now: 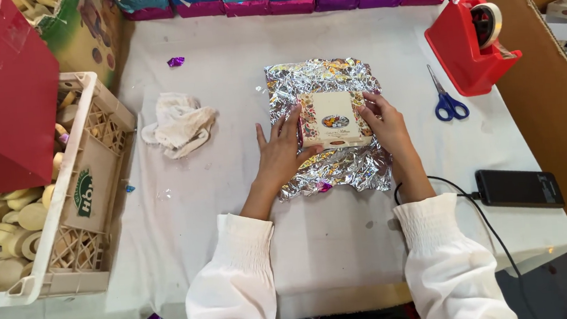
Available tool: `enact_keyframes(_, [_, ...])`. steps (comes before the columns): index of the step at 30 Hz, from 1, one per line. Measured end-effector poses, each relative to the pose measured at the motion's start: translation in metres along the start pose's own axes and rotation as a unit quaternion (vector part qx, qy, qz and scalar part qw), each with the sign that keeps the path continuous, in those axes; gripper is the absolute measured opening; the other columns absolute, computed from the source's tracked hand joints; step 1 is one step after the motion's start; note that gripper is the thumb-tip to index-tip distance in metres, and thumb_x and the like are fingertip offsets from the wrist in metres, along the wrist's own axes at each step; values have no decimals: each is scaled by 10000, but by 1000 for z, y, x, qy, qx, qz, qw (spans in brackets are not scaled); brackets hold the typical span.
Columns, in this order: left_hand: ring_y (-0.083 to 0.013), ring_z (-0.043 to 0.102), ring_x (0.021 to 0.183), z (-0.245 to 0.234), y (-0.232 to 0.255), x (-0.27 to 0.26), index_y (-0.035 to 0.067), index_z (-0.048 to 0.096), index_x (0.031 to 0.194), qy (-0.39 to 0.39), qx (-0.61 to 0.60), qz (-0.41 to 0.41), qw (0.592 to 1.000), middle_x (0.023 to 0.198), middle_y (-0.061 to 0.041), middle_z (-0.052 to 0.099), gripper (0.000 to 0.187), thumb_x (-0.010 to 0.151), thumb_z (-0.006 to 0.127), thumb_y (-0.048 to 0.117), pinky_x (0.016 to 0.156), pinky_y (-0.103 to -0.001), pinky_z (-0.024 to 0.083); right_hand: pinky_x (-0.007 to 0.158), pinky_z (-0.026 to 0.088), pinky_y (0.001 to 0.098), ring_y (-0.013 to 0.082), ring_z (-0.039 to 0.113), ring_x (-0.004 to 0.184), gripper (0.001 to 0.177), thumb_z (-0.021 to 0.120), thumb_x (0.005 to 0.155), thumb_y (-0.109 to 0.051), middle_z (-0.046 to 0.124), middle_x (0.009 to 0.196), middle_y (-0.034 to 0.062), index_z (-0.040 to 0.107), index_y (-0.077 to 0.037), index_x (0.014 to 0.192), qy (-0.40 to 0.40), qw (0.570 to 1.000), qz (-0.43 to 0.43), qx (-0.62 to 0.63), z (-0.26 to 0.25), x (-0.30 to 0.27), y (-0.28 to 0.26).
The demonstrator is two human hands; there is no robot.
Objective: The person wraps a small rectangular box with purple metallic foil. They smooth the foil over the box, fold the edges, and use scissors to trim the excess material. Finally, they secure the wrapped package with clear tape.
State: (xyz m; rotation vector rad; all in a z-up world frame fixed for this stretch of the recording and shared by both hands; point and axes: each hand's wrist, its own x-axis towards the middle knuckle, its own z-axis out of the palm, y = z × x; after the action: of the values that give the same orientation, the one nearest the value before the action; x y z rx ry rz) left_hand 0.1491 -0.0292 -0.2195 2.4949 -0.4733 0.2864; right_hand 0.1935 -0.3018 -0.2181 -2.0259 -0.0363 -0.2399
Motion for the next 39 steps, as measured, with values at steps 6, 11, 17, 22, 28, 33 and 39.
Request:
enact_keyframes(6, [-318,384,1481,-4,-2,4,108,119,1637,-30,-78,-44,995,1462,-167,564,1076,877,557,731,1208,-705,-33,888,539,274,141,684,1043,473,686,1004,-250,742,1150,130,608,37,1371,-16,999,14,32,-2,8,15])
enact_keyframes(11, [-322,476,1441,-16,7,7,108,181,1625,26,-125,-39,991,1505,-193,549,953,952,605,633,1167,-725,-184,781,533,258,116,663,942,477,727,934,-128,732,1124,114,608,53,1359,-7,991,12,133,-4,3,-1])
enact_keyframes(17, [-244,643,1250,-36,28,10,152,377,1498,136,-306,-26,942,1380,-111,609,898,744,862,209,1063,-488,528,842,591,266,118,708,958,478,723,852,-17,708,1176,86,581,32,1305,29,962,-2,271,-15,-31,-86])
enact_keyframes(22, [-270,619,1121,-48,43,4,176,524,1358,192,-288,65,936,1244,-97,492,737,724,890,90,863,-349,643,944,564,281,133,656,1105,452,704,969,-251,685,1197,87,601,18,1317,20,931,-121,342,-23,-24,-73])
enact_keyframes(28, [-283,625,1141,-39,37,-6,200,567,1314,235,-62,161,957,1217,-63,544,618,798,730,-98,793,-382,606,859,572,279,129,673,1050,517,575,1042,-477,717,1145,79,656,-19,1268,-24,948,6,318,-28,-12,-53])
enact_keyframes(33, [-292,607,1116,-29,27,-5,207,555,1292,227,-13,181,957,1196,-61,544,609,786,749,-70,796,-402,600,738,594,251,107,682,966,481,622,979,-380,696,1151,74,636,-56,1334,-80,958,102,254,-31,-15,-63])
enact_keyframes(39, [-369,507,1383,-39,33,-1,136,416,1447,198,-61,100,973,1505,-148,460,859,679,703,-121,1040,-444,534,677,605,263,125,696,982,503,707,899,-199,689,1198,81,600,-69,1373,-60,952,131,270,-28,-15,-64])
